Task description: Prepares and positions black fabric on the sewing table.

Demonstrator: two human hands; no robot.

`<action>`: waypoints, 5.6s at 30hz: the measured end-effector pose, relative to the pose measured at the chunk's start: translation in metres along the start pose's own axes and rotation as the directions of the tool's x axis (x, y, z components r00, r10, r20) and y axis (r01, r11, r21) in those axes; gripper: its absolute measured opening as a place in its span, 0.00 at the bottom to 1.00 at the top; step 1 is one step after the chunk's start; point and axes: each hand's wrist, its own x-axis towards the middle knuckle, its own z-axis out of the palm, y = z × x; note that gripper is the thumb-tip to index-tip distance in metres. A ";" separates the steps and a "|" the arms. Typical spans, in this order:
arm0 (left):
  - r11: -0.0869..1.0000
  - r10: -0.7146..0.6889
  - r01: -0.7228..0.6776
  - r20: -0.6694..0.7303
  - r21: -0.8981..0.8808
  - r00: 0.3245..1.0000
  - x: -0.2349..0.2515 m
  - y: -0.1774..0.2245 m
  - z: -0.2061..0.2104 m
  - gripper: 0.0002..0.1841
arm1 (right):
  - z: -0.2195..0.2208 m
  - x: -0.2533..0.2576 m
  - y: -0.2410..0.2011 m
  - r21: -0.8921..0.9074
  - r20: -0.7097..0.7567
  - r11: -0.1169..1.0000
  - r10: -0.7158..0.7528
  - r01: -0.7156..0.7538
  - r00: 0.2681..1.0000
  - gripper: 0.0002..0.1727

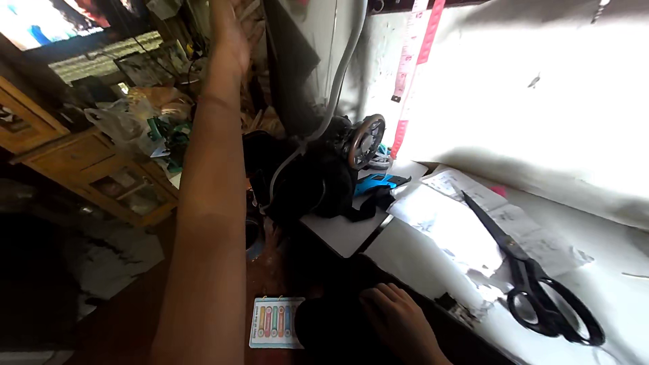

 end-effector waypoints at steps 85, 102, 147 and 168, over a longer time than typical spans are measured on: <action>0.657 -0.111 0.112 -0.052 0.745 0.992 -0.007 -0.035 0.033 0.36 | -0.001 0.002 0.000 0.035 -0.005 0.999 0.014 -0.014 1.000 0.14; 0.643 0.236 -0.134 -0.029 0.754 0.971 -0.018 0.106 -0.005 0.17 | -0.009 0.004 -0.003 0.121 0.077 0.992 0.023 -0.032 0.997 0.10; 0.348 -0.044 -0.819 0.881 0.456 0.471 -0.293 0.105 0.170 0.13 | -0.413 0.070 -0.041 -0.445 -0.108 0.856 0.240 -0.263 0.965 0.19; 0.653 0.087 -0.743 0.989 -0.147 -0.119 -0.470 0.092 0.051 0.10 | -0.323 -0.087 -0.052 -0.273 -0.312 0.913 0.214 -0.303 0.926 0.12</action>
